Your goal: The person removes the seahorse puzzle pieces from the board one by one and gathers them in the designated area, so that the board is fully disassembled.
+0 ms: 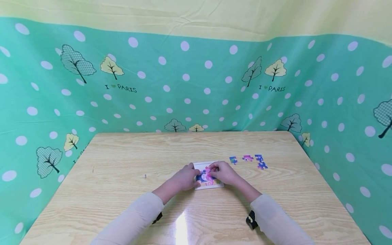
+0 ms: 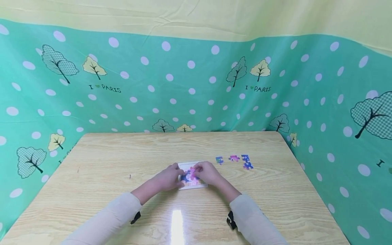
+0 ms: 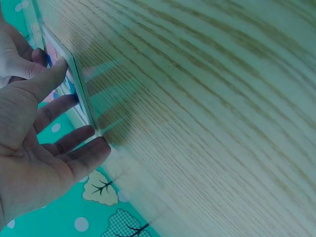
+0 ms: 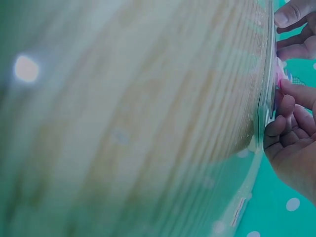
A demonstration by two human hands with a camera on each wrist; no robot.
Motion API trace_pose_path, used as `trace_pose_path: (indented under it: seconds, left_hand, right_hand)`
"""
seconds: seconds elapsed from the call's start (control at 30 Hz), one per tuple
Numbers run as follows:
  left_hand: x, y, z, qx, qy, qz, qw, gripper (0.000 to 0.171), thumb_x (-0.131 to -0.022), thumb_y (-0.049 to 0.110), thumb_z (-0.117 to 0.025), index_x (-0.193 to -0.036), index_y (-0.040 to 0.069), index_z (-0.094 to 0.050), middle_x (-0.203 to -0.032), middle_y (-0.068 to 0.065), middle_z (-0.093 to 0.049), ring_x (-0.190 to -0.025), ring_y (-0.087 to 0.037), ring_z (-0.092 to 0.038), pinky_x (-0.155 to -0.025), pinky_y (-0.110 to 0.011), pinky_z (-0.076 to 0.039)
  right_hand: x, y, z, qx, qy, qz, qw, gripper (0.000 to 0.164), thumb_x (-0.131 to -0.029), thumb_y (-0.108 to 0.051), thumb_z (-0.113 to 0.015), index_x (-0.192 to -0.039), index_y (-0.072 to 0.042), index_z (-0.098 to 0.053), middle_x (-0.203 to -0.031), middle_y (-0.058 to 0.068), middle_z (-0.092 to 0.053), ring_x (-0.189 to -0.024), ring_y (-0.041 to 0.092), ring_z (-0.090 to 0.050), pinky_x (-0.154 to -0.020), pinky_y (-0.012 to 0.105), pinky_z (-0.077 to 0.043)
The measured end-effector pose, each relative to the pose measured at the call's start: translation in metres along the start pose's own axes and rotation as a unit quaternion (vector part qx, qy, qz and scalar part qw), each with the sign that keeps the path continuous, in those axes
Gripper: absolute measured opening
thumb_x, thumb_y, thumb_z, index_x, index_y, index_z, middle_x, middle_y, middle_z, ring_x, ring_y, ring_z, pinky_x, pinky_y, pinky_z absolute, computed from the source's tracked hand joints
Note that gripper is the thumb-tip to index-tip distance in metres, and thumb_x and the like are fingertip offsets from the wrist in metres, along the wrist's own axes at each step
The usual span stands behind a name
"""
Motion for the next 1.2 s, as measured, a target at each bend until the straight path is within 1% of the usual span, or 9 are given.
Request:
trace_pose_path:
  seconds: [0.27,0.5,0.77,1.0,1.2]
  left_hand:
    - [-0.0004,-0.0009,-0.0014,0.008,-0.006,0.005,0.9999,0.046,-0.083,0.032,-0.07,-0.123,0.011,-0.061,-0.11,-0.012,-0.053,-0.096,-0.022,-0.052,-0.085,-0.036,-0.05]
    - [0.0003,0.0,-0.0011,0.006,-0.006,0.002,1.0,0.047,-0.082,0.031,-0.07,-0.123,0.011,-0.061,-0.109,-0.012,-0.053,-0.095,-0.022,-0.052,-0.084,-0.037,-0.05]
    - [-0.001,0.0,-0.0008,0.002,-0.006,0.006,1.0,0.045,-0.083,0.032,-0.07,-0.122,0.011,-0.061,-0.109,-0.012,-0.054,-0.094,-0.022,-0.053,-0.083,-0.037,-0.05]
    - [-0.0011,0.0,-0.0008,0.0,-0.004,0.003,1.0,0.044,-0.083,0.032,-0.07,-0.121,0.012,-0.062,-0.109,-0.012,-0.054,-0.095,-0.022,-0.053,-0.082,-0.037,-0.05]
    - [-0.001,-0.0003,-0.0009,-0.001,-0.005,0.004,1.0,0.044,-0.083,0.033,-0.07,-0.121,0.012,-0.062,-0.111,-0.012,-0.054,-0.097,-0.023,-0.054,-0.084,-0.037,-0.051]
  right_hand:
    - [0.0021,-0.0012,0.0008,-0.018,0.0,0.001,1.0,0.009,-0.085,-0.01,-0.067,-0.094,-0.009,-0.067,-0.08,0.001,-0.06,-0.073,0.013,-0.054,-0.064,0.023,-0.047]
    - [0.0021,-0.0004,0.0007,-0.016,0.0,0.003,1.0,0.013,-0.085,-0.012,-0.067,-0.098,-0.01,-0.068,-0.08,0.001,-0.06,-0.072,0.013,-0.053,-0.062,0.022,-0.046]
    - [0.0064,-0.0032,0.0013,-0.027,-0.007,-0.001,1.0,0.021,-0.082,-0.009,-0.07,-0.103,-0.011,-0.066,-0.08,0.001,-0.058,-0.066,0.013,-0.049,-0.053,0.019,-0.039]
    - [0.0081,-0.0065,0.0007,-0.029,-0.012,0.013,0.999,0.02,-0.083,-0.007,-0.068,-0.103,-0.012,-0.066,-0.08,0.001,-0.058,-0.064,0.012,-0.048,-0.052,0.018,-0.038]
    - [0.0093,-0.0066,0.001,-0.03,-0.016,0.012,0.999,0.019,-0.084,-0.005,-0.066,-0.102,-0.013,-0.066,-0.08,0.002,-0.058,-0.065,0.014,-0.049,-0.052,0.019,-0.038]
Point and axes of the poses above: each hand's wrist, its own x-axis away from the middle knuckle, its own z-axis out of the back of the hand, y = z × x, the point moved 6 cm from there along -x, towards the middle knuckle
